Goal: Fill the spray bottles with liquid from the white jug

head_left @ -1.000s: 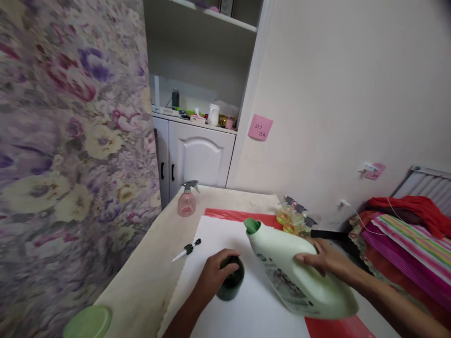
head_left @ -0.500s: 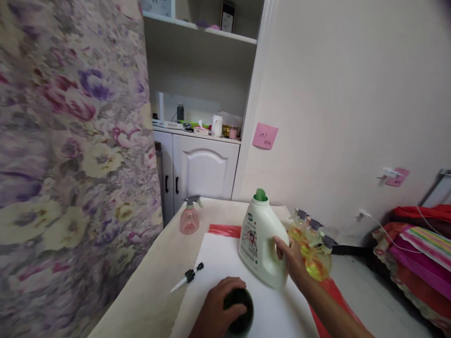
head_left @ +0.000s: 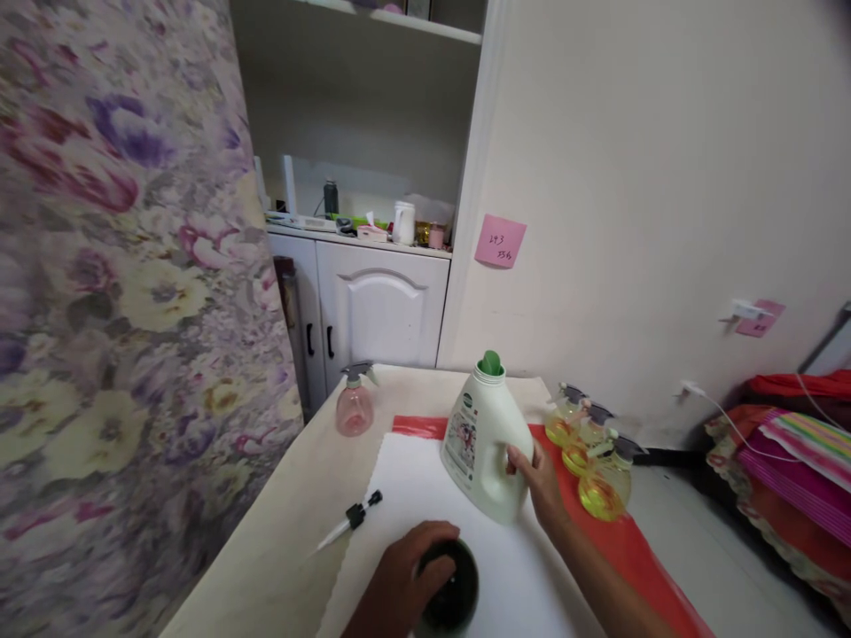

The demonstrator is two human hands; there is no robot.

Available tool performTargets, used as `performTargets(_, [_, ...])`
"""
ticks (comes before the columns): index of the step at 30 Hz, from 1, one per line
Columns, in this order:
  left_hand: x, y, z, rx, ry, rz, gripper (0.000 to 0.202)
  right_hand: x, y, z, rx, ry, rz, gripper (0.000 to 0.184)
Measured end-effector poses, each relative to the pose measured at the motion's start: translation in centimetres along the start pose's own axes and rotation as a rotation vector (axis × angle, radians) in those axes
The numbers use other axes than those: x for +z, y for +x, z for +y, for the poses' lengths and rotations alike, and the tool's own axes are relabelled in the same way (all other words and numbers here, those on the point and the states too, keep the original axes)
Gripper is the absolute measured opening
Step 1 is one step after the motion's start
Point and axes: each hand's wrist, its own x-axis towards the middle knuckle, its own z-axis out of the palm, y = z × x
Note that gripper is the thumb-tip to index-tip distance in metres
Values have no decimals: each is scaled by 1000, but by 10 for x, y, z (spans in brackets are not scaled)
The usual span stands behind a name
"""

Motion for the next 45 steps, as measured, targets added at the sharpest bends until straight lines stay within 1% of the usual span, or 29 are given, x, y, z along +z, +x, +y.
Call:
performTargets(2, [-5,0,0,-29,7,56,32,-9,-14,-1,10,-9,47,39])
performTargets(5, [-21,2,-7,-80,65,225,37,-24,-53,4,54,-32,168,45])
performTargets(6, [-28,2,-11,-98,120,287,37,-26,-69,8,72,-38,178,45])
performTargets(7, [-36,3,-15,-118,211,325,36,-27,-85,13,96,-44,164,45])
performTargets(8, [-44,3,-19,-153,357,345,38,-25,-100,18,121,-60,89,46])
performTargets(10, [-58,2,-26,-250,703,324,42,-13,-127,28,109,-55,-147,61])
performTargets(11, [-63,1,-29,-291,803,308,42,-4,-137,32,91,-40,-256,72])
performTargets(12, [-66,-1,-31,-330,877,288,42,7,-145,36,86,-21,-313,85])
performTargets(14, [-69,-4,-34,-383,925,252,41,28,-154,39,101,21,-375,102])
performTargets(16, [-68,-6,-36,-418,970,209,39,46,-156,39,130,16,-375,109])
performTargets(18, [-66,-7,-37,-433,1011,176,40,58,-156,36,152,-8,-350,109])
performTargets(20, [-65,-5,-38,-439,1046,161,39,64,-156,33,163,-39,-312,107])
performTargets(23, [-66,0,-40,-447,1085,161,34,67,-157,29,169,-83,-267,104])
performTargets(25, [-66,4,-42,-447,1105,169,31,65,-158,25,168,-92,-255,103])
performTargets(27, [-66,7,-45,-433,1124,181,29,56,-160,21,161,-97,-254,102])
performTargets(30, [-65,10,-47,-405,1139,201,27,33,-166,17,135,-83,-251,102])
performTargets(34, [-63,7,-44,-379,1129,223,26,-1,-181,25,111,7,-184,101])
performTargets(36, [-62,3,-38,-361,1112,239,26,-12,-189,30,138,37,-153,101])
performTargets(38, [-60,-2,-29,-340,1085,260,27,-18,-194,33,154,69,-148,100])
performTargets(41, [-56,-11,-13,-309,1046,295,32,-21,-197,27,153,34,-146,98])
performTargets(43, [-56,-16,-2,-257,950,350,33,-22,-197,17,166,-60,-150,97])
performTargets(45, [-56,-20,8,-178,778,430,34,-25,-196,7,179,-137,-169,97])
